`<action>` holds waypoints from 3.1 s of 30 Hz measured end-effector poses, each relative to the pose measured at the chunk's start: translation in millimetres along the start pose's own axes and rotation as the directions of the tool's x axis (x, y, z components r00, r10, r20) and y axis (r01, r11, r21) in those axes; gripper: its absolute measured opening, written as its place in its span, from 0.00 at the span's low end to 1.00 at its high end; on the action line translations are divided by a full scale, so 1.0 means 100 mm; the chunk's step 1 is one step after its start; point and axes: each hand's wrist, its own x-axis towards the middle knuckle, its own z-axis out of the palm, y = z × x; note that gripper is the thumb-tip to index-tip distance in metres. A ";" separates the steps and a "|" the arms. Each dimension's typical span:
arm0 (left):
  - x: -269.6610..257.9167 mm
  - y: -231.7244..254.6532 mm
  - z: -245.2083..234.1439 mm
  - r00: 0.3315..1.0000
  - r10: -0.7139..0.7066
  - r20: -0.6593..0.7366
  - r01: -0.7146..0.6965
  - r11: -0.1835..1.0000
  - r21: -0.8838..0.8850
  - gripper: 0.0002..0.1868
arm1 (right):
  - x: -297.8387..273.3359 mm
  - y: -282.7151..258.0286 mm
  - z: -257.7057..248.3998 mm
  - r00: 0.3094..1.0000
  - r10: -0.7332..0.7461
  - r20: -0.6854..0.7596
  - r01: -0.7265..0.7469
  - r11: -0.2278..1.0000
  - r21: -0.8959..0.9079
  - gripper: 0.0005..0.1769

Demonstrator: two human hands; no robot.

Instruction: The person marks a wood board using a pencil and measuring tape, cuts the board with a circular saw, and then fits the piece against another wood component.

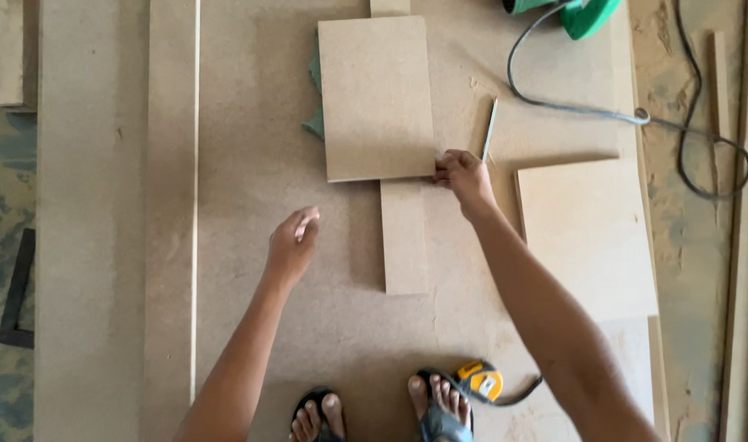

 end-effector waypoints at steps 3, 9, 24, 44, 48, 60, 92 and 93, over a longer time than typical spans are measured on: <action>0.59 -0.06 0.16 0.995 -0.086 -0.051 0.089 0.994 0.062 0.24 | 0.05 -0.05 0.14 0.999 -0.038 0.020 0.042 0.967 -0.249 0.18; 0.95 -0.16 0.39 0.937 -0.320 0.143 0.341 0.744 -0.574 0.32 | -0.17 -0.36 0.26 0.974 0.108 0.200 -0.082 0.988 -0.132 0.17; -0.06 0.00 -0.58 0.997 -0.035 0.067 0.076 0.495 -0.865 0.13 | -1.70 0.56 0.70 0.934 0.335 0.126 -0.356 0.838 0.415 0.19; -0.10 -0.45 -0.29 0.966 -0.200 0.166 0.260 0.743 -0.617 0.15 | -3.23 0.39 -0.78 0.844 -0.319 0.432 0.527 0.342 -0.778 0.16; 0.03 -0.45 -0.26 0.944 -0.289 0.160 0.329 0.783 -0.527 0.19 | -3.34 0.52 -0.99 0.895 -0.263 0.360 0.425 0.257 -0.868 0.21; -0.44 0.05 -0.09 0.837 0.261 -0.480 -0.352 0.930 -0.109 0.36 | -2.22 -0.36 -0.12 0.933 -0.314 0.174 0.358 0.845 -0.397 0.28; 0.03 0.52 -0.05 0.967 -0.239 -0.092 0.108 0.706 -0.700 0.36 | -3.36 -1.80 1.07 0.578 -0.348 0.738 0.754 0.574 -0.320 0.49; 0.02 0.55 -0.05 0.965 -0.246 -0.087 0.117 0.707 -0.697 0.36 | -3.36 -1.80 1.05 0.591 -0.343 0.730 0.741 0.589 -0.322 0.50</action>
